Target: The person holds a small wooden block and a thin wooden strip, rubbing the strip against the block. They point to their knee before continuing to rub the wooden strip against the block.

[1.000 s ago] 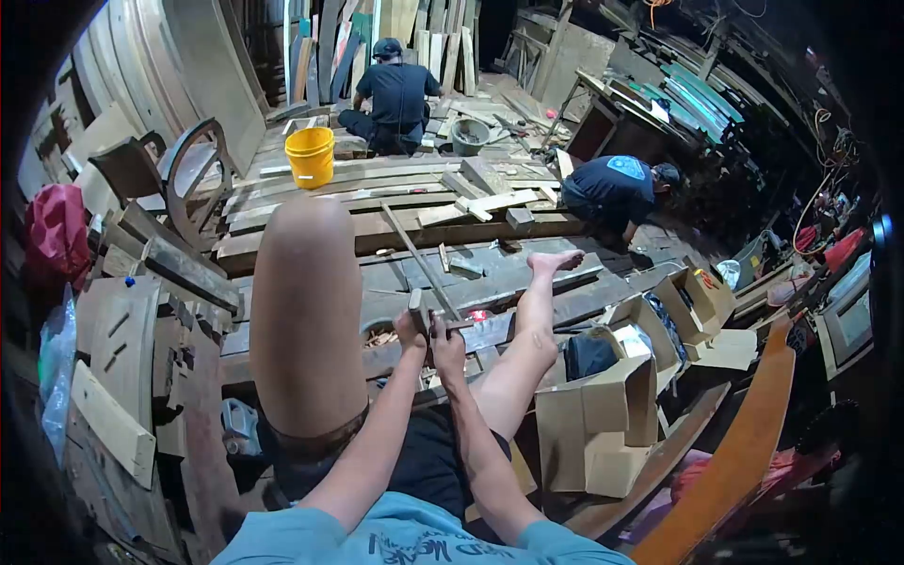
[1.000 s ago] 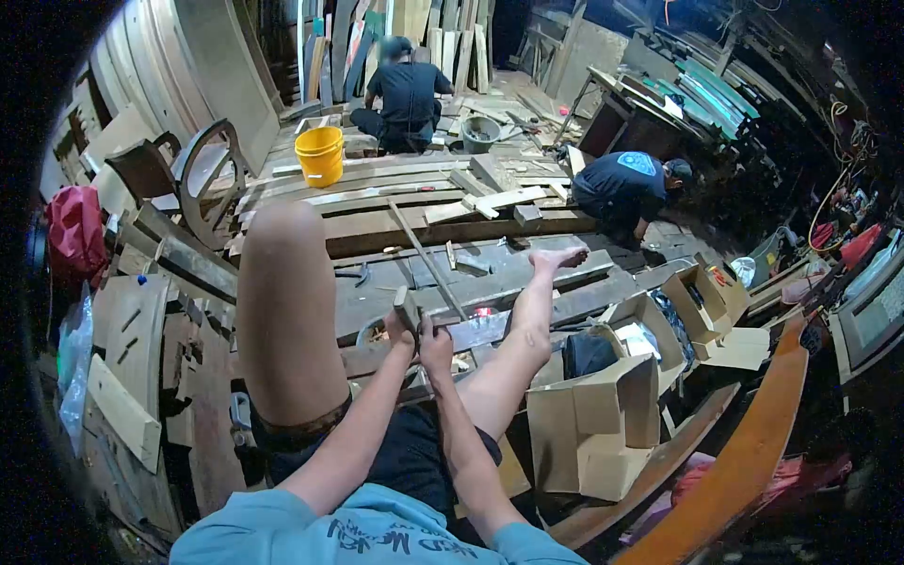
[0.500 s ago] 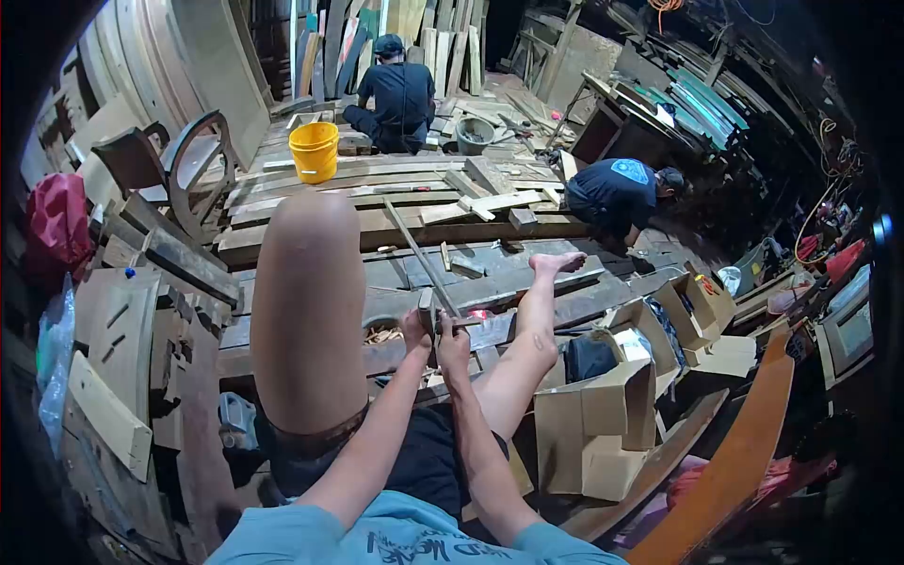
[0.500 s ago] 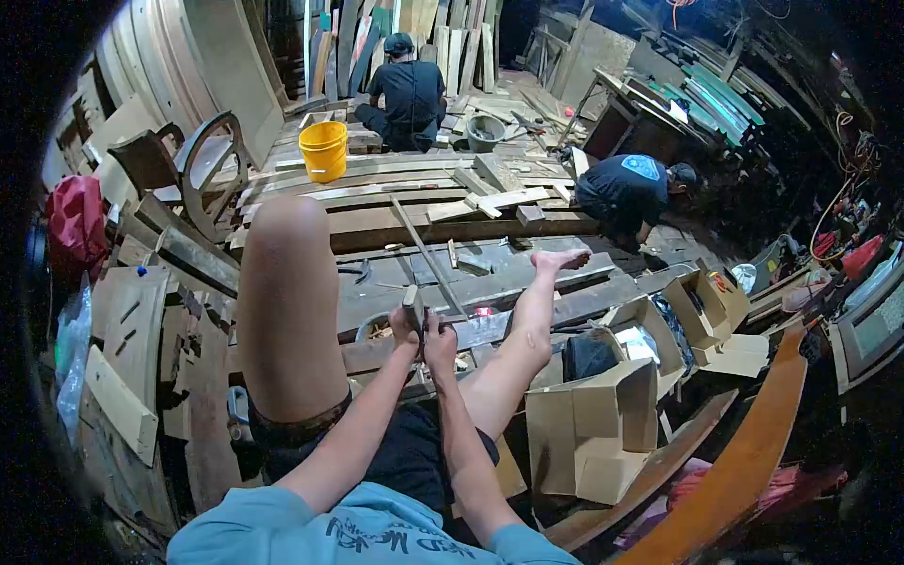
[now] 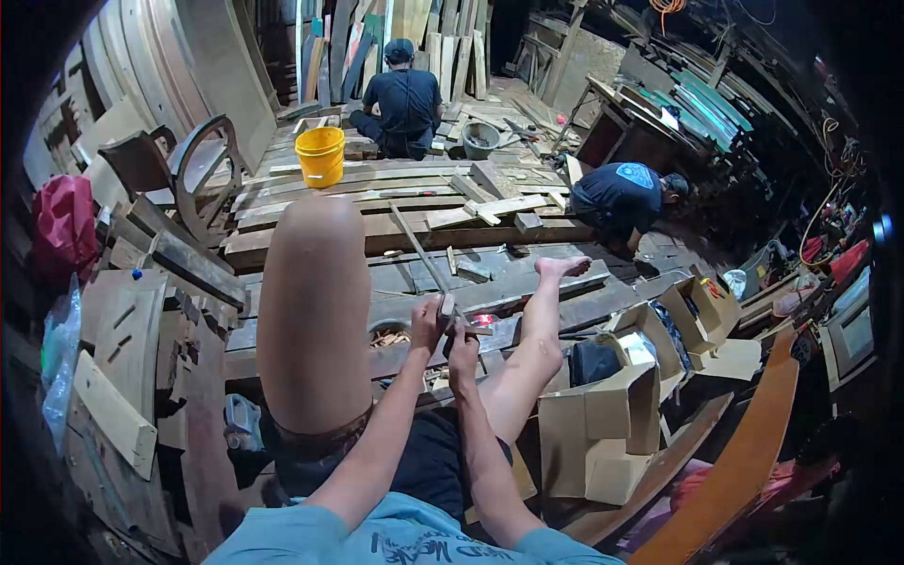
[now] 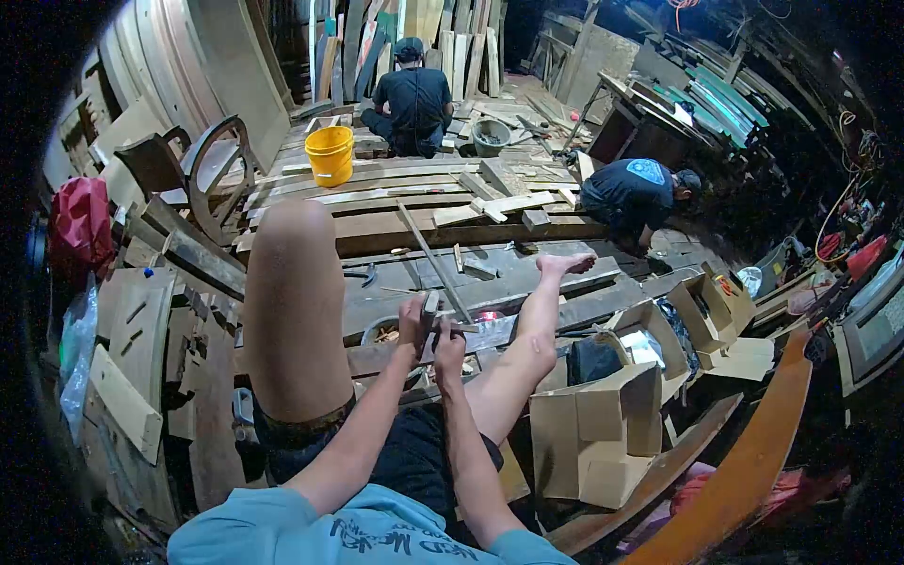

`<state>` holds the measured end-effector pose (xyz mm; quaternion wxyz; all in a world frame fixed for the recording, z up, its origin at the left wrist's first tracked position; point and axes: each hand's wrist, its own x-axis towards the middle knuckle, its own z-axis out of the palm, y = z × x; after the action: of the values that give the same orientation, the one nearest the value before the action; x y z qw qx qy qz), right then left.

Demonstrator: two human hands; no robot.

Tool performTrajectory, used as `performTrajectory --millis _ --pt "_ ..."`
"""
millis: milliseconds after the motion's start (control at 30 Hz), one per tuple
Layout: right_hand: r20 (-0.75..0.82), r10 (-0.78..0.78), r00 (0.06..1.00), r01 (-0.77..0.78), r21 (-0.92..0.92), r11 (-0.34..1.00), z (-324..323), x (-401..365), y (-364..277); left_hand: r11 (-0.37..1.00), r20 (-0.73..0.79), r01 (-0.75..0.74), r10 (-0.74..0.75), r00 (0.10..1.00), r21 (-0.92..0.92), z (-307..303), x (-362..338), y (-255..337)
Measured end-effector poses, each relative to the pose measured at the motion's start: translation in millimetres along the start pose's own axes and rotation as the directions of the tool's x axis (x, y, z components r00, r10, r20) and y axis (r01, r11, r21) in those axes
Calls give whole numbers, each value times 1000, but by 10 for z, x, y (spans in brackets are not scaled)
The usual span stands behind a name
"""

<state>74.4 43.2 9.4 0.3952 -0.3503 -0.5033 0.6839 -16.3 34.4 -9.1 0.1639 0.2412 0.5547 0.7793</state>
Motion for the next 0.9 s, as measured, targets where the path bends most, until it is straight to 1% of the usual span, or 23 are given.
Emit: performTrajectory --millis 33,67,100,133,167,200,267,300,333,400,433,467,533,567,600,633,667,733,767,800,833,867,900 --pt "7 40 999 -40 -6 999 -9 14 1 1000 39 -5 7 999 -29 10 80 -219" --pt "4 37 999 -37 -4 999 -18 39 25 962 115 167 -145 983 -215 56 49 155" --pt "26 27 999 -28 16 999 -15 65 51 963 117 165 -142 983 -215 69 40 339" --pt "49 19 999 -20 35 999 3 64 39 966 174 157 -121 977 -207 67 34 468" --pt "73 41 996 -41 2 999 -10 55 19 969 231 149 -101 968 -199 56 39 529" --pt "74 41 996 -41 3 999 5 43 10 969 231 148 -100 968 -198 46 54 550" --pt "66 -45 997 45 -1 999 33 35 -18 983 250 124 -86 964 -138 35 87 551" --pt "80 -122 989 123 -4 992 49 25 -29 980 252 135 -94 963 -148 17 112 497" --pt "83 -121 989 122 -5 993 28 34 15 980 249 134 -94 964 -149 14 108 507" --pt "80 -61 995 73 -157 985 -1 65 116 962 196 113 -65 979 -248 -5 114 520" --pt "100 91 991 -60 -277 959 7 -13 -70 956 164 179 -143 976 -233 -52 179 357" --pt "114 139 984 -87 -374 923 -4 1 -83 956 165 184 -149 975 -226 -58 174 367" --pt "156 -30 987 69 -250 966 58 -10 -90 964 115 167 -145 983 -207 -60 205 387" --pt "154 -99 983 129 -194 972 101 -13 -77 966 123 141 -116 986 -216 -57 215 388" --pt "148 -168 975 189 -140 972 142 -11 -79 968 129 146 -121 984 -206 -62 234 390" --pt "104 -189 976 207 -194 959 155 -4 -60 964 110 130 -107 988 -232 -65 223 437" --pt "78 -25 997 48 -313 949 143 -36 -139 960 96 116 -94 991 -254 -74 188 470" --pt "125 119 985 -68 -353 933 80 129 124 961 99 104 -81 992 -256 -89 224 444" --pt "107 89 990 -46 -357 933 102 143 143 958 88 91 -70 994 -271 -94 224 462" --pt "88 62 994 -26 -361 932 124 164 157 952 80 128 -110 991 -278 -93 206 475" --pt "12 -225 974 224 -119 967 258 56 26 944 73 165 -150 986 -286 -80 179 528" --pt "-9 -225 974 223 -108 969 258 75 6 941 101 179 -156 983 -287 -81 182 538" --pt "7 -159 987 157 -210 965 214 54 39 949 100 162 -140 985 -271 -78 184 536"
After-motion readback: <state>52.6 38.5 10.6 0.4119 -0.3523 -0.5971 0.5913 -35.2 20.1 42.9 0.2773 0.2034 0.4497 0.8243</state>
